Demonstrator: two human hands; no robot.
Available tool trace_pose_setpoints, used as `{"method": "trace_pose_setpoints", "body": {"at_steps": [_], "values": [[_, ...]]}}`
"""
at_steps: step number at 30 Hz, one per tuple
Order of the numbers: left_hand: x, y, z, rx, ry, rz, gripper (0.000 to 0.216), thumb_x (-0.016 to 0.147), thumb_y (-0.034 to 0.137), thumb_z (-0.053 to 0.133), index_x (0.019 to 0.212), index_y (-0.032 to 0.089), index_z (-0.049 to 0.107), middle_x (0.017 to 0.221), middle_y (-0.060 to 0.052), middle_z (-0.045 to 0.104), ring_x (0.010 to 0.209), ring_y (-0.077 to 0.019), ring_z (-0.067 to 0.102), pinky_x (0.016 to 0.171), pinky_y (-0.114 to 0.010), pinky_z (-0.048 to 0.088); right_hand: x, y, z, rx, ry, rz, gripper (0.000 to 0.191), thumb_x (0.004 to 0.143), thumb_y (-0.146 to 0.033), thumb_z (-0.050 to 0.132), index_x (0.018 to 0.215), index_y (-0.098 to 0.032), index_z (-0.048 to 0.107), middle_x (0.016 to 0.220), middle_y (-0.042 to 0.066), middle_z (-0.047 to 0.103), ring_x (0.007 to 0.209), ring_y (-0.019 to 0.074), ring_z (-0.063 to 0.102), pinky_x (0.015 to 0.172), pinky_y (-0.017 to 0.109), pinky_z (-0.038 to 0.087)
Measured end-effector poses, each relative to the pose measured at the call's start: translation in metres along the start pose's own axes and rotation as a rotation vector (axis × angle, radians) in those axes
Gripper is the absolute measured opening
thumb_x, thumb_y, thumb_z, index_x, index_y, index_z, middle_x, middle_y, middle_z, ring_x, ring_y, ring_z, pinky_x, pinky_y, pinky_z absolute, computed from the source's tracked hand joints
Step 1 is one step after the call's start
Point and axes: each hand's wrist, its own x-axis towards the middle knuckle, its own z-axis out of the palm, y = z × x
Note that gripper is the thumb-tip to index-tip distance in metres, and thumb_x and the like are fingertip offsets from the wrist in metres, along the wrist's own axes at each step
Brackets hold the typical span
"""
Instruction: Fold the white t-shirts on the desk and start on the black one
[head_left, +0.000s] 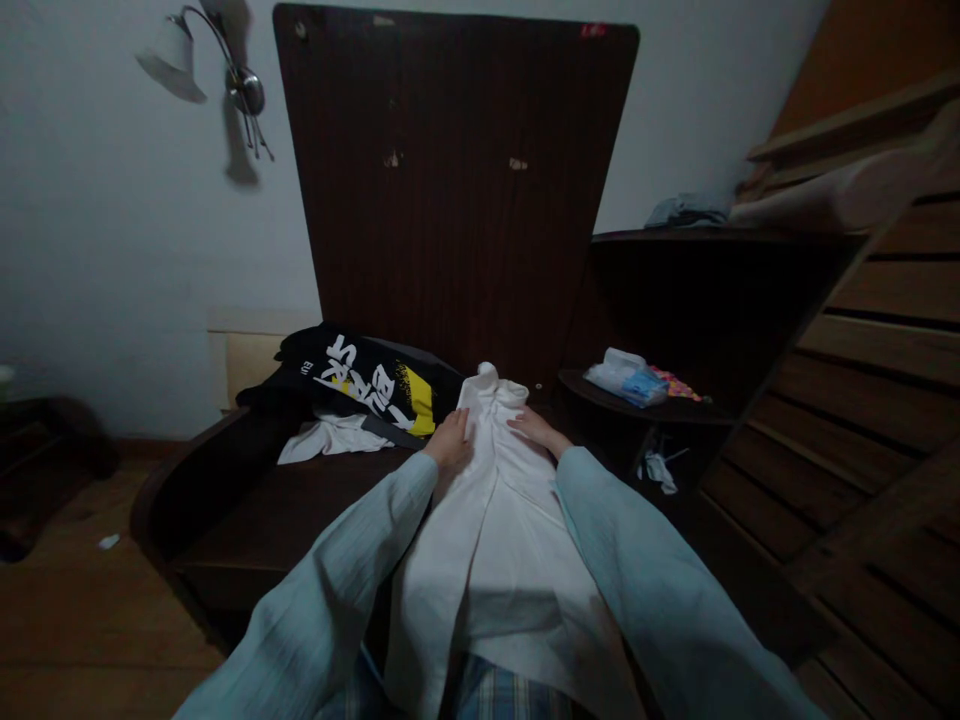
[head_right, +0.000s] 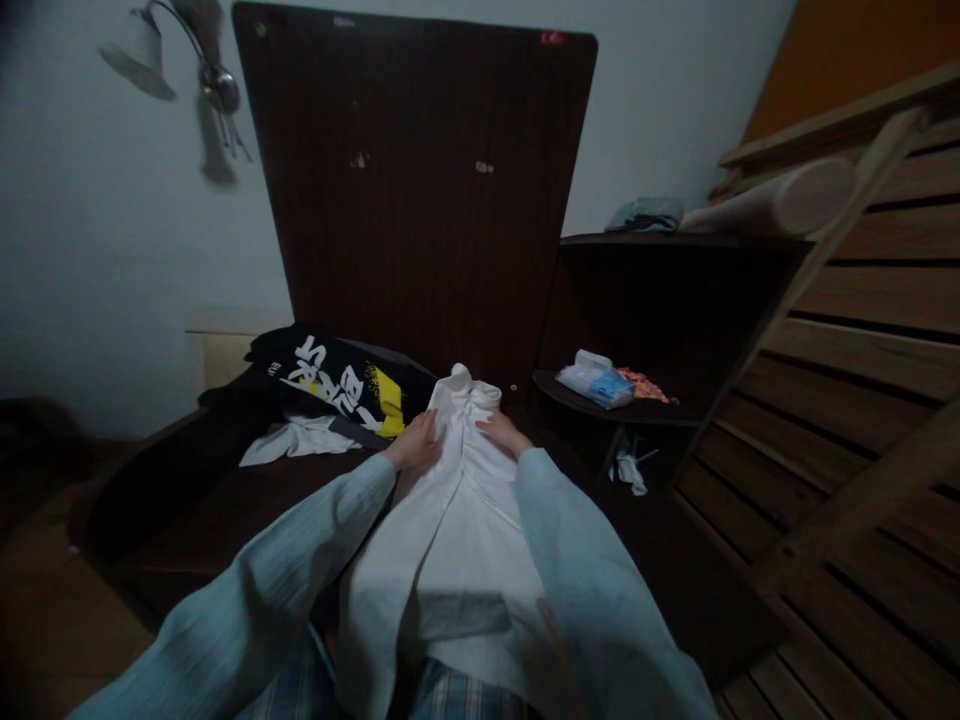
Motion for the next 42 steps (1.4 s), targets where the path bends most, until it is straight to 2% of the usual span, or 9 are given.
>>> {"method": "trace_pose_setpoints", "body": {"at_steps": [3, 6, 12, 19, 25, 31, 36, 39, 42], "values": [[-0.034, 0.002, -0.008, -0.037, 0.002, 0.022, 0.031, 0.077, 0.017, 0.041, 0.105, 0.011, 0.052, 0.11, -0.013, 0.057, 0.103, -0.0211, 0.052, 0.087, -0.031, 0.04, -0.029, 0.006, -0.013, -0.023, 0.007, 0.068, 0.019, 0.064, -0.024, 0.06, 0.08, -0.015, 0.058, 0.077, 0.006, 0.062, 0.07, 0.0158, 0.058, 0.066, 0.028, 0.045], [-0.064, 0.006, -0.018, -0.106, -0.024, 0.069, 0.023, 0.08, 0.021, 0.038, 0.09, 0.015, 0.058, 0.092, -0.008, 0.063, 0.087, -0.0178, 0.058, 0.079, -0.027, 0.044, -0.07, 0.001, -0.027, -0.078, -0.158, 0.116, 0.019, 0.067, -0.034, 0.057, 0.069, -0.015, 0.056, 0.06, 0.001, 0.058, 0.054, 0.011, 0.052, 0.053, 0.022, 0.04], [-0.071, 0.024, -0.001, -0.188, -0.129, 0.288, 0.039, 0.081, 0.027, 0.04, 0.118, 0.014, 0.045, 0.125, -0.01, 0.048, 0.115, -0.0178, 0.044, 0.098, -0.028, 0.033, -0.147, -0.017, -0.039, -0.36, -0.532, 0.154, 0.031, 0.064, -0.045, 0.058, 0.061, -0.014, 0.056, 0.05, -0.002, 0.052, 0.047, 0.0075, 0.043, 0.046, 0.02, 0.031], [-0.056, 0.027, 0.03, -0.115, -0.202, 0.137, 0.053, 0.084, 0.035, 0.033, 0.128, 0.006, 0.033, 0.135, -0.016, 0.036, 0.126, -0.0209, 0.031, 0.103, -0.032, 0.025, -0.183, -0.011, -0.034, -0.519, -0.236, 0.169, 0.022, 0.057, -0.031, 0.066, 0.071, -0.017, 0.057, 0.064, 0.0, 0.057, 0.055, 0.0106, 0.047, 0.049, 0.021, 0.032], [-0.06, 0.027, 0.04, 0.004, -0.168, 0.152, 0.057, 0.084, 0.04, 0.031, 0.127, 0.003, 0.034, 0.138, -0.017, 0.028, 0.13, -0.0224, 0.02, 0.105, -0.033, 0.018, -0.205, -0.003, -0.036, -0.402, -0.339, 0.163, 0.017, 0.061, -0.032, 0.059, 0.059, -0.016, 0.06, 0.059, -0.001, 0.058, 0.055, 0.0128, 0.049, 0.05, 0.022, 0.033], [-0.045, 0.033, 0.046, 0.094, -0.184, 0.121, 0.06, 0.085, 0.042, 0.025, 0.127, -0.001, 0.033, 0.138, -0.019, 0.026, 0.131, -0.023, 0.018, 0.105, -0.032, 0.013, -0.21, -0.007, -0.046, -0.401, -0.238, 0.109, 0.021, 0.064, -0.029, 0.05, 0.077, -0.016, 0.062, 0.08, 0.005, 0.065, 0.073, 0.0201, 0.057, 0.065, 0.026, 0.04], [-0.036, 0.032, 0.051, 0.092, -0.163, 0.091, 0.06, 0.085, 0.041, 0.025, 0.127, -0.002, 0.032, 0.139, -0.02, 0.025, 0.13, -0.0237, 0.018, 0.105, -0.033, 0.013, -0.22, -0.02, -0.039, -0.638, -0.102, 0.155, 0.026, 0.07, -0.035, 0.048, 0.087, -0.018, 0.057, 0.082, 0.007, 0.064, 0.074, 0.0215, 0.058, 0.067, 0.028, 0.039], [-0.037, 0.031, 0.05, 0.072, -0.148, 0.097, 0.06, 0.085, 0.042, 0.026, 0.127, 0.0, 0.033, 0.139, -0.019, 0.026, 0.13, -0.0234, 0.018, 0.105, -0.032, 0.015, -0.247, -0.038, -0.024, -0.669, -0.212, 0.138, 0.039, 0.067, -0.035, 0.056, 0.103, -0.02, 0.055, 0.091, 0.01, 0.064, 0.082, 0.0246, 0.059, 0.07, 0.029, 0.04], [-0.039, 0.03, 0.047, 0.048, -0.142, 0.105, 0.058, 0.085, 0.041, 0.028, 0.126, 0.001, 0.035, 0.138, -0.018, 0.028, 0.13, -0.0227, 0.02, 0.105, -0.032, 0.017, -0.268, -0.059, -0.012, -0.428, -0.505, -0.005, 0.043, 0.067, -0.035, 0.06, 0.108, -0.028, 0.055, 0.094, 0.004, 0.065, 0.081, 0.0199, 0.059, 0.07, 0.026, 0.042]]}}
